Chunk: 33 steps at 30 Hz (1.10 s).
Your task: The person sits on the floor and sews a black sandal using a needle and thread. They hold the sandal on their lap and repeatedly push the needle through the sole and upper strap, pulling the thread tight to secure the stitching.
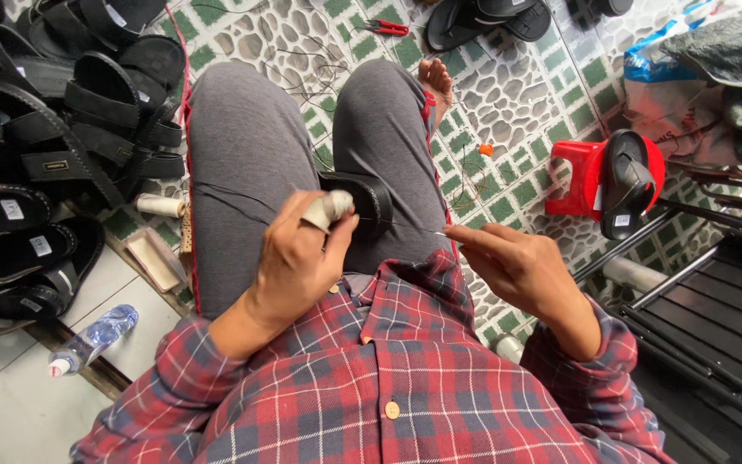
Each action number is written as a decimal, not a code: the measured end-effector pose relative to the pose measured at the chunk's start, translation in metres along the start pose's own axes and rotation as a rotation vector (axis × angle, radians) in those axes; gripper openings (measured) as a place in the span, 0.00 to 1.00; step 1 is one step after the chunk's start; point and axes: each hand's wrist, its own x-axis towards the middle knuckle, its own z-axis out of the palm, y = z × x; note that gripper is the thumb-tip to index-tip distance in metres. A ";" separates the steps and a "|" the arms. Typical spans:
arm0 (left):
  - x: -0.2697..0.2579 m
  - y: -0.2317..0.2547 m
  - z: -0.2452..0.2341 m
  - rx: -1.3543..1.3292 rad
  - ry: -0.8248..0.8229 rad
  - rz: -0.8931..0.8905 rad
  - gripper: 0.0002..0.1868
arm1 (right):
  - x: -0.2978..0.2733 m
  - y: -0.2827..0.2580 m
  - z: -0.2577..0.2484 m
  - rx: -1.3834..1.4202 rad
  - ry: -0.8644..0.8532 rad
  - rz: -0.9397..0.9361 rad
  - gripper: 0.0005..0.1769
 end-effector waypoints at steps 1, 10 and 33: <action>-0.007 -0.001 0.000 -0.108 -0.082 -0.096 0.06 | 0.002 0.002 0.003 0.077 -0.014 0.009 0.16; -0.034 -0.026 0.031 -0.296 -0.367 -0.374 0.09 | 0.027 -0.032 0.062 0.201 -0.093 0.092 0.07; -0.032 -0.022 0.036 -1.191 -0.344 -0.859 0.08 | 0.027 -0.033 0.080 1.054 0.374 0.294 0.06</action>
